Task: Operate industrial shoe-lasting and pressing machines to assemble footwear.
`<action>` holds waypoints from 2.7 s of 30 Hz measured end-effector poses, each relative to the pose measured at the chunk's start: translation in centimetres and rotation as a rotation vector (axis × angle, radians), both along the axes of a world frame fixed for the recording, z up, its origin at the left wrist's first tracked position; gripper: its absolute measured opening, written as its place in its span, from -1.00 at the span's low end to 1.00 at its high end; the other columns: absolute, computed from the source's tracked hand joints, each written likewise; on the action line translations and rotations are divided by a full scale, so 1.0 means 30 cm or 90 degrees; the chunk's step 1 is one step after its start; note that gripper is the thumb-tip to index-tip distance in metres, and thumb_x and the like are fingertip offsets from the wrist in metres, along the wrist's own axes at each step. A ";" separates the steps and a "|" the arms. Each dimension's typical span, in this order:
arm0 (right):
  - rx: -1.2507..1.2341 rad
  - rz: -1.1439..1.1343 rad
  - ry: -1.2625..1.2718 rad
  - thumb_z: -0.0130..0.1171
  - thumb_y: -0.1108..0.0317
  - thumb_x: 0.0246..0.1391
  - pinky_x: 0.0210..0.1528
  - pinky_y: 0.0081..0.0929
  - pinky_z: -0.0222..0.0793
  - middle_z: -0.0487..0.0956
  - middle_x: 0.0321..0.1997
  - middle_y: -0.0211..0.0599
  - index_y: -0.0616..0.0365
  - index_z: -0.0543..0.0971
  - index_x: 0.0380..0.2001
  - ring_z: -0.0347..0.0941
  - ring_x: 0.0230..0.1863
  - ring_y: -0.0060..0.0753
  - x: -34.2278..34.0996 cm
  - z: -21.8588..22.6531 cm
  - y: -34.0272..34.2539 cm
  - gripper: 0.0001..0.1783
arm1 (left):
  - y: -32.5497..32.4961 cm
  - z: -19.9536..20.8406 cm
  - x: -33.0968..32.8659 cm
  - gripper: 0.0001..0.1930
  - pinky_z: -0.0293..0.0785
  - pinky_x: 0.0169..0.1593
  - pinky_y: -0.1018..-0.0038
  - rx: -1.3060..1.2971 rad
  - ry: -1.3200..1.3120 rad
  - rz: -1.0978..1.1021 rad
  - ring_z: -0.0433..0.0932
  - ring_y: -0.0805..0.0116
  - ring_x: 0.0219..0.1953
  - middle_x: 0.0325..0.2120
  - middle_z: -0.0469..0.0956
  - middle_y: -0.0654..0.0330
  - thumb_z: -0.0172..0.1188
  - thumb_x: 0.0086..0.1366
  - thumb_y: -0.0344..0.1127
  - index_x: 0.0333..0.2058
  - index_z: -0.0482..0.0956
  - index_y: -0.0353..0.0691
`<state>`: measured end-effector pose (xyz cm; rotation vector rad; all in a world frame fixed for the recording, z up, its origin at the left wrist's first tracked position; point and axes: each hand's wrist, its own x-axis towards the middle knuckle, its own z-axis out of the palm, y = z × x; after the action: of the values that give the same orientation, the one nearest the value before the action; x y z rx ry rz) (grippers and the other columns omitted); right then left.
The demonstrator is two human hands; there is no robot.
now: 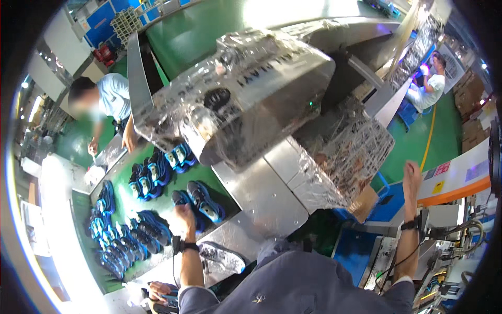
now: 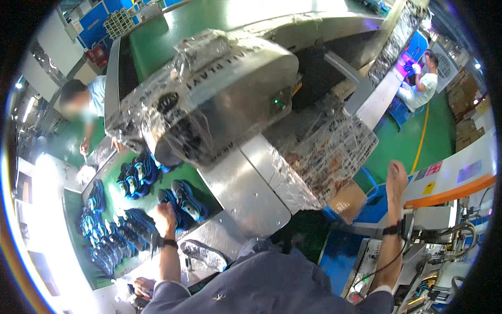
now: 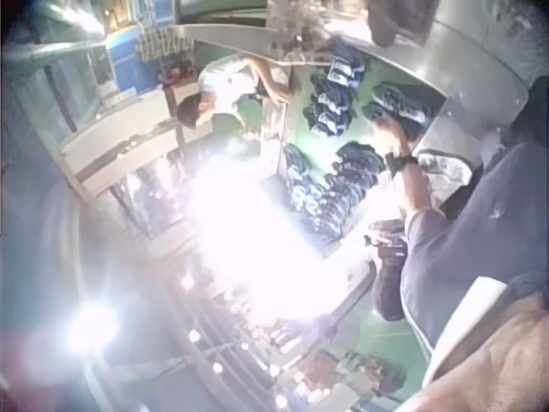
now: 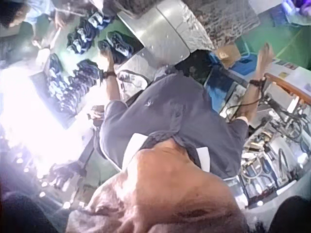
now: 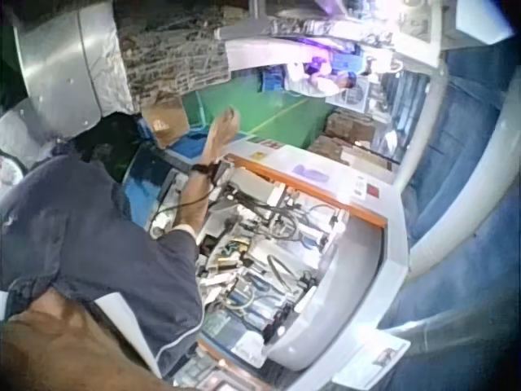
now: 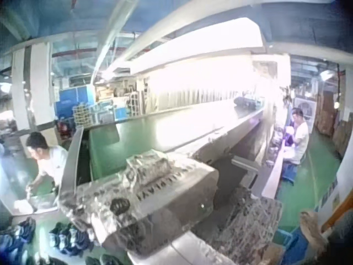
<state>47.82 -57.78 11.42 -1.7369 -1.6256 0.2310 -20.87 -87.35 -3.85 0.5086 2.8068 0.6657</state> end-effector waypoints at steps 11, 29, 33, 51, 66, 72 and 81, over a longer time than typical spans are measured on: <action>-0.058 0.049 -0.331 -0.20 0.13 0.29 -0.08 0.01 0.42 0.62 -0.23 0.10 0.24 0.58 -0.29 0.53 -0.18 0.21 -0.382 -0.017 0.390 -0.56 | -0.037 -0.425 -0.227 -0.23 0.45 0.08 0.19 0.139 -0.076 -0.058 0.55 -0.12 -0.06 -0.14 0.55 -0.27 0.52 -0.20 -0.11 -0.07 0.45 -0.50; -0.001 0.163 -0.374 0.00 0.28 0.11 -0.38 0.00 0.44 0.58 -0.55 0.01 0.28 0.59 -0.61 0.53 -0.47 0.15 -0.449 0.050 0.445 -0.65 | -0.078 -0.430 -0.006 -0.20 0.61 -0.36 0.31 0.229 -0.122 -0.012 0.61 0.07 -0.39 -0.24 0.56 -0.08 0.41 -0.09 -0.35 0.14 0.24 -0.38; -0.050 0.254 -0.475 0.04 0.35 -0.01 -0.39 -0.01 0.43 0.57 -0.51 0.04 0.23 0.61 -0.55 0.54 -0.42 0.12 -0.314 0.010 0.510 -0.78 | 0.059 -0.122 0.444 -0.32 0.53 -0.05 0.34 0.531 -0.313 -0.046 0.55 0.17 -0.03 0.06 0.48 -0.06 0.37 0.11 -0.46 0.20 0.30 -0.41; -0.112 0.412 -0.260 -0.15 -0.07 0.37 0.17 -0.20 0.33 0.42 0.22 0.15 0.33 0.31 0.26 0.38 0.20 0.11 -0.284 -0.038 0.579 -0.32 | 0.683 0.575 1.330 -0.10 -0.32 0.47 -0.04 0.287 0.242 -0.770 -0.01 -0.06 0.43 0.31 0.15 -0.16 0.36 0.01 0.12 0.21 0.32 -0.40; -0.073 0.483 -0.243 -0.12 0.00 0.37 0.12 -0.16 0.36 0.47 0.16 0.19 0.36 0.33 0.24 0.44 0.14 0.13 -0.265 -0.050 0.598 -0.36 | 0.678 0.586 1.356 -0.20 -0.23 0.45 -0.09 0.331 0.260 -0.738 0.07 -0.09 0.40 0.26 0.25 -0.16 0.38 -0.08 0.03 0.09 0.43 -0.36; -0.167 0.480 -0.191 -0.10 0.02 0.37 0.11 -0.17 0.35 0.48 0.15 0.21 0.36 0.33 0.24 0.44 0.13 0.14 -0.273 0.075 0.509 -0.37 | 0.677 0.577 1.344 -0.13 -0.24 0.45 -0.11 0.323 0.233 -0.748 0.06 -0.10 0.40 0.28 0.22 -0.18 0.37 -0.04 0.09 0.14 0.37 -0.42; -0.195 0.443 -0.151 -0.04 0.06 0.33 0.18 -0.14 0.29 0.45 0.16 0.23 0.37 0.35 0.22 0.39 0.17 0.18 -0.280 0.122 0.468 -0.39 | 0.677 0.574 1.340 -0.21 -0.26 0.45 -0.10 0.283 0.205 -0.756 0.00 -0.07 0.43 0.33 0.14 -0.13 0.29 0.12 0.08 0.16 0.34 -0.40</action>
<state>39.43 -43.74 15.07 -1.3731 -2.4396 0.6479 19.34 -67.05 13.37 2.2164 1.9416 0.8994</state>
